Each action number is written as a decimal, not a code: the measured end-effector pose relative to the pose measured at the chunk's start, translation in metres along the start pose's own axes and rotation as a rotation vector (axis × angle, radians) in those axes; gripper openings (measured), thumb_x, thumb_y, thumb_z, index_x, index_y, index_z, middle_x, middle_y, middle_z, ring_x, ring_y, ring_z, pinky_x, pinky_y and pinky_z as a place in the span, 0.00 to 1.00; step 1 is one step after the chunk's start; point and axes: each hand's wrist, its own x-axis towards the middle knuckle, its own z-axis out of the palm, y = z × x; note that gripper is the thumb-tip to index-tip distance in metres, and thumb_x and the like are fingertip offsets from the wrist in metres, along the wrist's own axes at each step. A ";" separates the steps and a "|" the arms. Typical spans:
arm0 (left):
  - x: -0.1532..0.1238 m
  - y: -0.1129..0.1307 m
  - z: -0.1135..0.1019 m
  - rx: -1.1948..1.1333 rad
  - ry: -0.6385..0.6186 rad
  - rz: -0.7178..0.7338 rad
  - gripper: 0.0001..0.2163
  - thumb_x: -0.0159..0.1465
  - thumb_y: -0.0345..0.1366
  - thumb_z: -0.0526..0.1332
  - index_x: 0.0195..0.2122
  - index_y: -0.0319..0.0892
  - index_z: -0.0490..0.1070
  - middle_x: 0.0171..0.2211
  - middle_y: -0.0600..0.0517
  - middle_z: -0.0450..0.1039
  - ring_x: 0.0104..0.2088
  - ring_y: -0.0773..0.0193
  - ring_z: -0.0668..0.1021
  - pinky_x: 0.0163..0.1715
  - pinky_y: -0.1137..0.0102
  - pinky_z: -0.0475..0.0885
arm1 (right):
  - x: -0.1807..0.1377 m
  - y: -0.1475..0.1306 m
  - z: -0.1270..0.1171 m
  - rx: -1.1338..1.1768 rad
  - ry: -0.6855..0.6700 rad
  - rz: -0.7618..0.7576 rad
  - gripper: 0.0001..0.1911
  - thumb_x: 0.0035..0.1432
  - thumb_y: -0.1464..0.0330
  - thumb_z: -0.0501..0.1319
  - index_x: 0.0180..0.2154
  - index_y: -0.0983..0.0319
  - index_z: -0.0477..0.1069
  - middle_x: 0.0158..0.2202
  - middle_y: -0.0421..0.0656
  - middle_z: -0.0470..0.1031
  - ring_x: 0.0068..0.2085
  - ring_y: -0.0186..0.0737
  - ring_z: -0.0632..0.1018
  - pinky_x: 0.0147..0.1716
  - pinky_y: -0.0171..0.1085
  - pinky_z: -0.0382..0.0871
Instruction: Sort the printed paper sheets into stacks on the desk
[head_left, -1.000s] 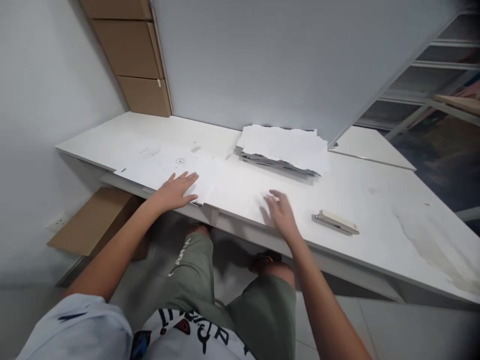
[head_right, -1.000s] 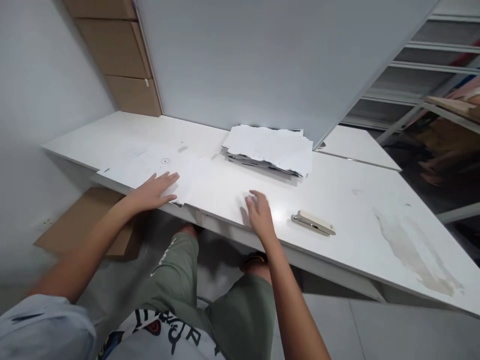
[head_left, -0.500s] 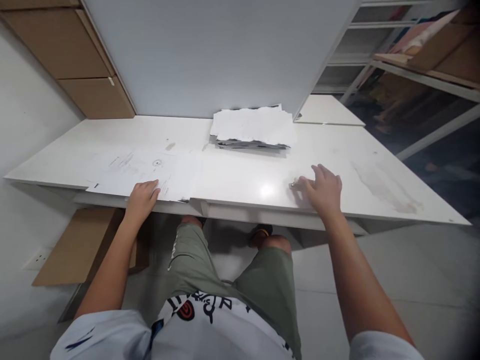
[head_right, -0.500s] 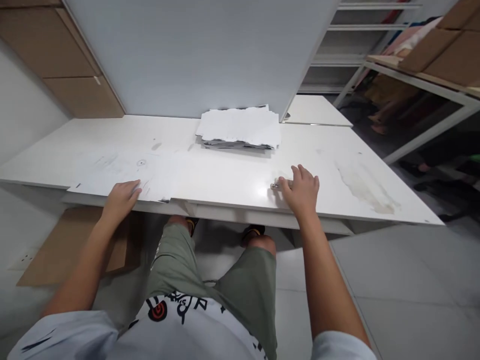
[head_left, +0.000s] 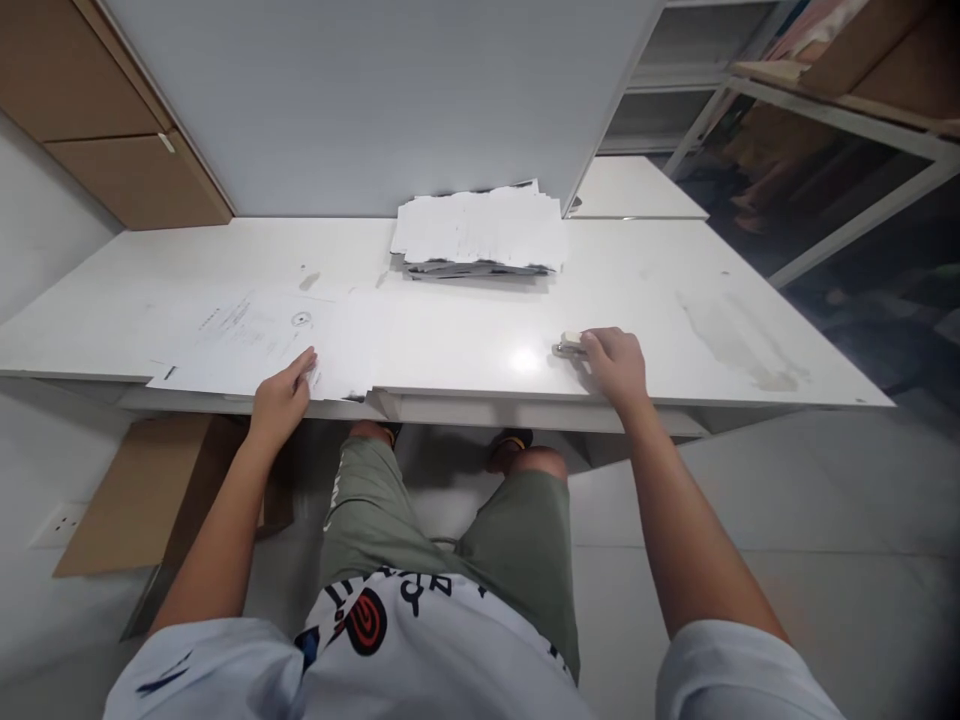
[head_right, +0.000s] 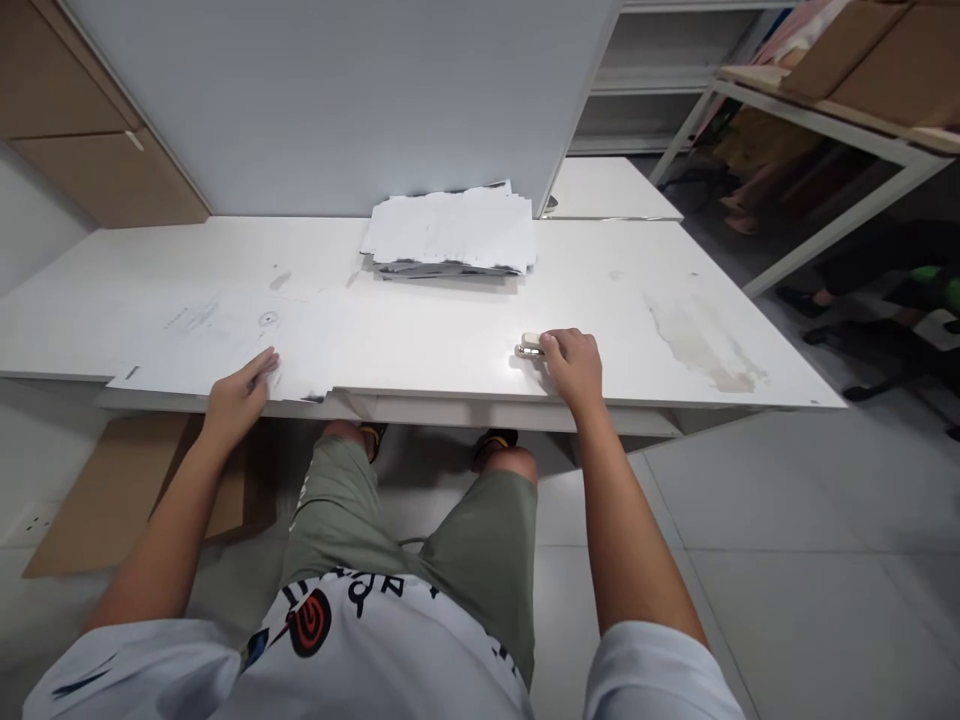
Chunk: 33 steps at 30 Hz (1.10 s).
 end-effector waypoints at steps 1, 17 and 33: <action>0.000 0.008 0.001 -0.022 0.020 0.062 0.22 0.66 0.34 0.50 0.60 0.44 0.68 0.53 0.51 0.76 0.55 0.60 0.76 0.59 0.63 0.69 | 0.000 0.001 0.000 0.001 0.002 0.001 0.19 0.65 0.58 0.48 0.35 0.59 0.74 0.38 0.48 0.77 0.42 0.48 0.72 0.46 0.46 0.62; 0.040 0.252 0.162 -0.379 -0.409 0.797 0.21 0.65 0.24 0.49 0.57 0.43 0.70 0.56 0.50 0.74 0.55 0.63 0.77 0.55 0.67 0.72 | 0.012 -0.015 0.001 0.071 -0.013 0.038 0.21 0.65 0.56 0.48 0.34 0.59 0.75 0.37 0.48 0.77 0.41 0.46 0.72 0.45 0.44 0.64; 0.005 0.230 0.140 0.016 -0.286 0.647 0.23 0.67 0.35 0.56 0.63 0.42 0.64 0.65 0.45 0.62 0.67 0.43 0.60 0.64 0.44 0.55 | 0.011 -0.023 -0.004 0.137 0.026 0.145 0.16 0.64 0.58 0.51 0.35 0.59 0.73 0.38 0.46 0.77 0.43 0.46 0.72 0.45 0.43 0.65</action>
